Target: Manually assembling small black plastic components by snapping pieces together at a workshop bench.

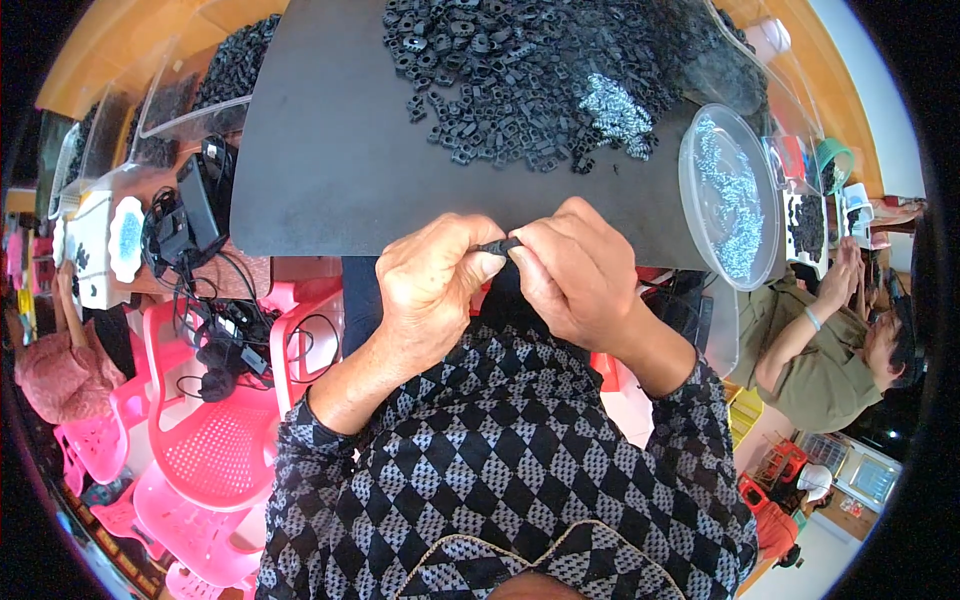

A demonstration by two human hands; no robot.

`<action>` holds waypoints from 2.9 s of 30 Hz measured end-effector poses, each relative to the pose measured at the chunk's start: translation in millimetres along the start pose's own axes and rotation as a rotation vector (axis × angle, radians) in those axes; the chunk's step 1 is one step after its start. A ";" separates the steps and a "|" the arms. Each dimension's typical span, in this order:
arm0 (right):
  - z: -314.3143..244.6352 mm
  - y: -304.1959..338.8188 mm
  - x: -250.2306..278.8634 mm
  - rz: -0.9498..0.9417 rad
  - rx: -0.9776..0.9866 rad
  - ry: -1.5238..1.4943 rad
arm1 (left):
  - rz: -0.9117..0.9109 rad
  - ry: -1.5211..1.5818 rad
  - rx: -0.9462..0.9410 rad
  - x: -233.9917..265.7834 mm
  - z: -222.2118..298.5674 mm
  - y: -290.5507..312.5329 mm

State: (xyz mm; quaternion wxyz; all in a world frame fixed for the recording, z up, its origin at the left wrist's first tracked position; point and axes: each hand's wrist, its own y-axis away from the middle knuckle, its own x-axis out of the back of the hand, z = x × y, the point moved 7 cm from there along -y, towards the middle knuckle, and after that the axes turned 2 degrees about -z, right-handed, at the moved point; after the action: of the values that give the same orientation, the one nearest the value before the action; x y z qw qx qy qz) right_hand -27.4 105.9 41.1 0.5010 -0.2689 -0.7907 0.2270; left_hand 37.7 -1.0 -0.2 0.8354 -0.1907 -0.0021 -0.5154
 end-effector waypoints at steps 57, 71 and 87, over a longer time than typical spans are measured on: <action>13.9 -11.3 -2.1 -0.325 -0.121 -0.160 | -0.111 -0.018 -0.076 -2.9 -0.2 3.3; 0.8 3.7 -12.5 -0.322 0.021 0.082 | -0.086 -0.110 -0.111 -3.6 3.1 1.5; -1.0 1.1 -3.2 -0.198 0.031 0.094 | -0.023 -0.027 -0.027 -4.4 3.5 -0.2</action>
State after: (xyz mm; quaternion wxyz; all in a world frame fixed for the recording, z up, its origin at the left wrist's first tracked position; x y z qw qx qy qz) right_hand -25.1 104.7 38.6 0.5617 -0.1922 -0.7853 0.1759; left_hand 36.2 3.9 2.3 0.8266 -0.2091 -0.0086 -0.5224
